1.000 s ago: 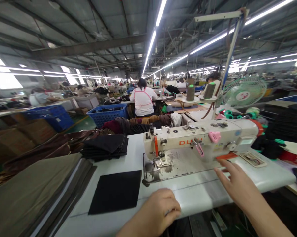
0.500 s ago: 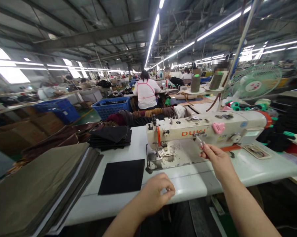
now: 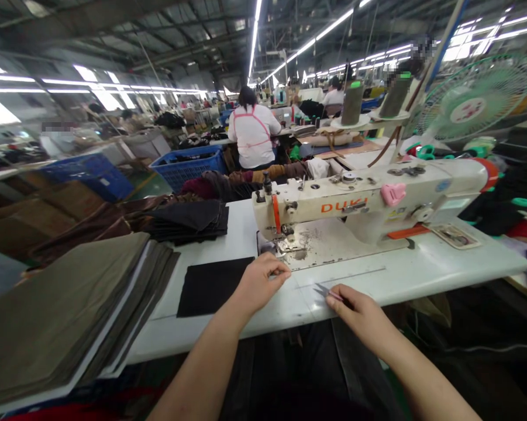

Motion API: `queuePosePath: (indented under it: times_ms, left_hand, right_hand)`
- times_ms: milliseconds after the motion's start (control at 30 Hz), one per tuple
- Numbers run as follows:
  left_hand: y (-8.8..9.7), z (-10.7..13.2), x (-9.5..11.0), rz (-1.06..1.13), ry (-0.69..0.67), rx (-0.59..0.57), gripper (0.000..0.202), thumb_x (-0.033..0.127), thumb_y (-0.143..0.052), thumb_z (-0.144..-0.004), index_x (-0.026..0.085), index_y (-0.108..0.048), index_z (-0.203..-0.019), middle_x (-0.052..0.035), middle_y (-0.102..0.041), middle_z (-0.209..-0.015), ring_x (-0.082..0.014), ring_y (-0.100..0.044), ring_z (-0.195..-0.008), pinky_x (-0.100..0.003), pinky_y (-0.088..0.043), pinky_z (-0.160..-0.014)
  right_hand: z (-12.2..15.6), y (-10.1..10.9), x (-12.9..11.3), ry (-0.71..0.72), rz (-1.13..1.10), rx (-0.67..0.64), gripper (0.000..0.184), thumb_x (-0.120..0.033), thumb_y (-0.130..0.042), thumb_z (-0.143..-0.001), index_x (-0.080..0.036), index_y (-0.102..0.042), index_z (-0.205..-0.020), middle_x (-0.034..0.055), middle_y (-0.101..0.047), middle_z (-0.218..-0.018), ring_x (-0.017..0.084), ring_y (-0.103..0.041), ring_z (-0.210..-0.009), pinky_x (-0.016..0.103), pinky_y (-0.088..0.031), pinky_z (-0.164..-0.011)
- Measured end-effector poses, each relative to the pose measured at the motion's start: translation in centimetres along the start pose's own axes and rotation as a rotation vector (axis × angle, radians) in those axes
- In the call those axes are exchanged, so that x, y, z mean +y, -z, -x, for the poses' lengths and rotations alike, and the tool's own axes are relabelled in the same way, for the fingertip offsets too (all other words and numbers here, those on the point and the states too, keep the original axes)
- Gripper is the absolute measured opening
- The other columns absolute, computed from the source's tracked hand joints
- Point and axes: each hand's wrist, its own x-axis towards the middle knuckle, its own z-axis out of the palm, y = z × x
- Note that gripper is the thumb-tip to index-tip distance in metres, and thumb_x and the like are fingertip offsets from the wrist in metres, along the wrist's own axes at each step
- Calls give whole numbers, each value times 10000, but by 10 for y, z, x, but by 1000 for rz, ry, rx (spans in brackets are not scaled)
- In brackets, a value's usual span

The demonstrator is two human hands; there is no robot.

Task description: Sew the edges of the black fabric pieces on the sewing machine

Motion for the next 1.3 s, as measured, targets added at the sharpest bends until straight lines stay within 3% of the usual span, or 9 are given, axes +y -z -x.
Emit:
queuePosePath:
  times_ms: [133, 433, 967, 1300]
  left_hand:
    - [1, 0, 2, 4, 1, 5, 73, 220, -696, -855, 228, -764, -831, -11, -625, -829, -146, -591, -778, -249, -432, -725]
    - [1, 0, 2, 10, -8, 24, 62, 232, -708, -862, 226, -769, -854, -19, -637, -852, -152, -603, -810, -247, -440, -737]
    - [-2, 4, -9, 97, 46, 64, 96, 292, -707, -871, 219, -768, -885, -10, -591, -840, -119, -536, -708, -230, -398, -617]
    - [2, 7, -11, 126, 75, 74, 117, 302, -706, -864, 212, -777, -885, -21, -593, -839, -122, -535, -711, -235, -404, -623]
  right_hand:
    - [-7, -14, -16, -39, 77, -92, 351, -521, -451, -949, -223, -538, -784, -29, -538, -698, 150, -494, -692, 260, -344, -639]
    - [-21, -24, -33, -82, 208, -17, 311, -475, -483, -932, -232, -489, -738, -29, -540, -663, 143, -483, -655, 269, -285, -622]
    - [-36, -37, -23, -47, 86, -17, 363, -535, -493, -916, -234, -451, -717, -43, -484, -641, 145, -456, -650, 271, -288, -614]
    - [-35, -38, -24, -25, 62, -5, 387, -533, -468, -936, -231, -456, -694, -39, -487, -627, 149, -482, -652, 267, -314, -617]
